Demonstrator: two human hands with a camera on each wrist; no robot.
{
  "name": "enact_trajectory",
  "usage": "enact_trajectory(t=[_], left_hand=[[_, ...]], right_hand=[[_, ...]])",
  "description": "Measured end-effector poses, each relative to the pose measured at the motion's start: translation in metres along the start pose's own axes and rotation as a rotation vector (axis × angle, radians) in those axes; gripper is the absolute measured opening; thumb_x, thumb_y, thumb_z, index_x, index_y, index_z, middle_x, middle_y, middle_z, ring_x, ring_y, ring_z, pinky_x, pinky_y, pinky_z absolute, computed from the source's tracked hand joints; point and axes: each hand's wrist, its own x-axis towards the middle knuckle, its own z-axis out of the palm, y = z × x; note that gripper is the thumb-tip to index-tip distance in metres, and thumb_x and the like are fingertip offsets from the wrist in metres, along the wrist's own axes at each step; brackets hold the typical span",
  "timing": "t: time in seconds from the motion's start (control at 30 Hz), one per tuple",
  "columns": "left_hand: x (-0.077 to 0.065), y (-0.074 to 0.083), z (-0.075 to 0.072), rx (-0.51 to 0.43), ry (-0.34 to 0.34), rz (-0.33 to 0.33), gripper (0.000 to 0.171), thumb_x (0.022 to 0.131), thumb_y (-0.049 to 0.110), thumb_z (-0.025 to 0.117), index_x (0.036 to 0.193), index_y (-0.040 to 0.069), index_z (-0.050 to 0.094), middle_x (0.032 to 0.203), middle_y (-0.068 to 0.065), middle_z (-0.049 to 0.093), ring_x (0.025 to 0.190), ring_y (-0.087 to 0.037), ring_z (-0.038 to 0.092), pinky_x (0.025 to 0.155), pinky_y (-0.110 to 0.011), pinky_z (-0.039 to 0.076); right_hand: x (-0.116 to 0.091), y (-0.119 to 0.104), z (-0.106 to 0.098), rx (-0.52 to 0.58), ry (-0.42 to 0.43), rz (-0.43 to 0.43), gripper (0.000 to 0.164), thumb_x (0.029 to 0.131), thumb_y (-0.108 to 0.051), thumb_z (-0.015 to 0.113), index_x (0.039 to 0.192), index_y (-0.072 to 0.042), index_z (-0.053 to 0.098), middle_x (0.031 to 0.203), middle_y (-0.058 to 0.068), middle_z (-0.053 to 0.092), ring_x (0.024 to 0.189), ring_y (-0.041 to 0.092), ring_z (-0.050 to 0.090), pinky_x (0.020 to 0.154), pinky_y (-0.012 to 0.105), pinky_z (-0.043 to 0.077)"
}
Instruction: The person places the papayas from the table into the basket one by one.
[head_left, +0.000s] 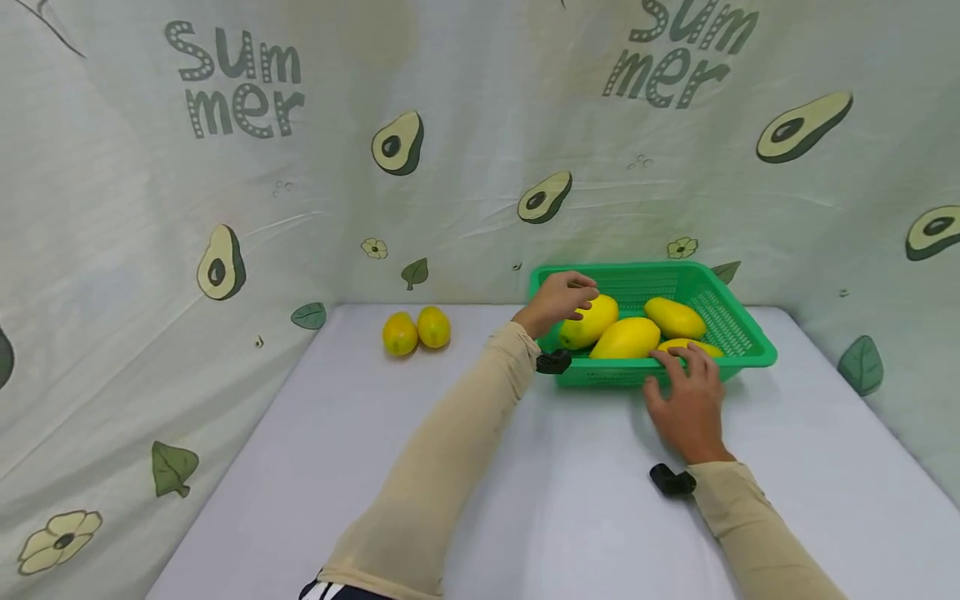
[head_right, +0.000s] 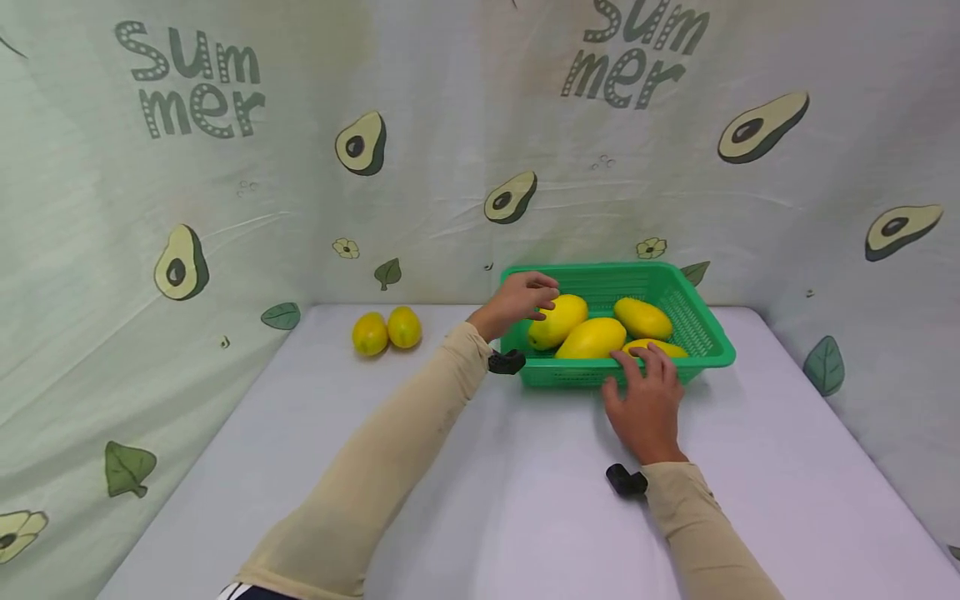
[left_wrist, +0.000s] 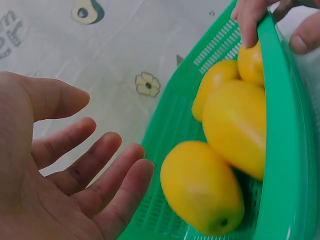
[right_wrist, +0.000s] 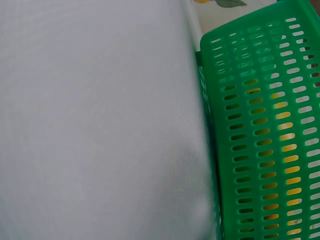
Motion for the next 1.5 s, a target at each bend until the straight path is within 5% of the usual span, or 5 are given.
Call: enact_trajectory(t=[0.4, 0.73, 1.1, 1.5], left_hand=[[-0.01, -0.022, -0.039, -0.045, 0.137, 0.055, 0.025, 0.101, 0.021, 0.061, 0.123, 0.009, 0.065, 0.112, -0.007, 0.066, 0.105, -0.027, 0.067, 0.086, -0.039, 0.057], [-0.039, -0.049, -0.071, -0.034, 0.275, 0.102, 0.028, 0.101, 0.021, 0.062, 0.124, 0.006, 0.063, 0.114, -0.011, 0.067, 0.101, -0.025, 0.067, 0.083, -0.033, 0.057], [-0.064, -0.078, -0.111, 0.026, 0.336, 0.069, 0.03, 0.101, 0.022, 0.061, 0.125, 0.005, 0.062, 0.118, -0.016, 0.066, 0.111, -0.037, 0.063, 0.087, -0.035, 0.056], [-0.085, -0.092, -0.15, 0.059, 0.407, -0.02, 0.027, 0.1, 0.021, 0.062, 0.124, 0.007, 0.062, 0.117, -0.017, 0.066, 0.106, -0.032, 0.064, 0.095, -0.046, 0.052]], right_hand=[[0.0, -0.001, -0.003, 0.019, 0.016, 0.009, 0.037, 0.086, -0.008, 0.064, 0.123, -0.004, 0.065, 0.127, 0.023, 0.051, 0.138, 0.044, 0.031, 0.083, 0.071, 0.032], [-0.001, -0.003, -0.002, 0.022, 0.005, 0.009, 0.037, 0.087, -0.008, 0.064, 0.124, -0.005, 0.065, 0.129, 0.023, 0.05, 0.138, 0.044, 0.03, 0.084, 0.071, 0.031], [0.001, -0.005, 0.0, 0.033, 0.011, 0.006, 0.037, 0.086, -0.008, 0.064, 0.123, -0.004, 0.065, 0.127, 0.023, 0.051, 0.138, 0.044, 0.031, 0.083, 0.07, 0.032], [0.0, 0.0, 0.001, 0.036, 0.019, -0.005, 0.036, 0.086, -0.008, 0.065, 0.122, -0.004, 0.065, 0.127, 0.023, 0.051, 0.137, 0.045, 0.031, 0.082, 0.071, 0.032]])
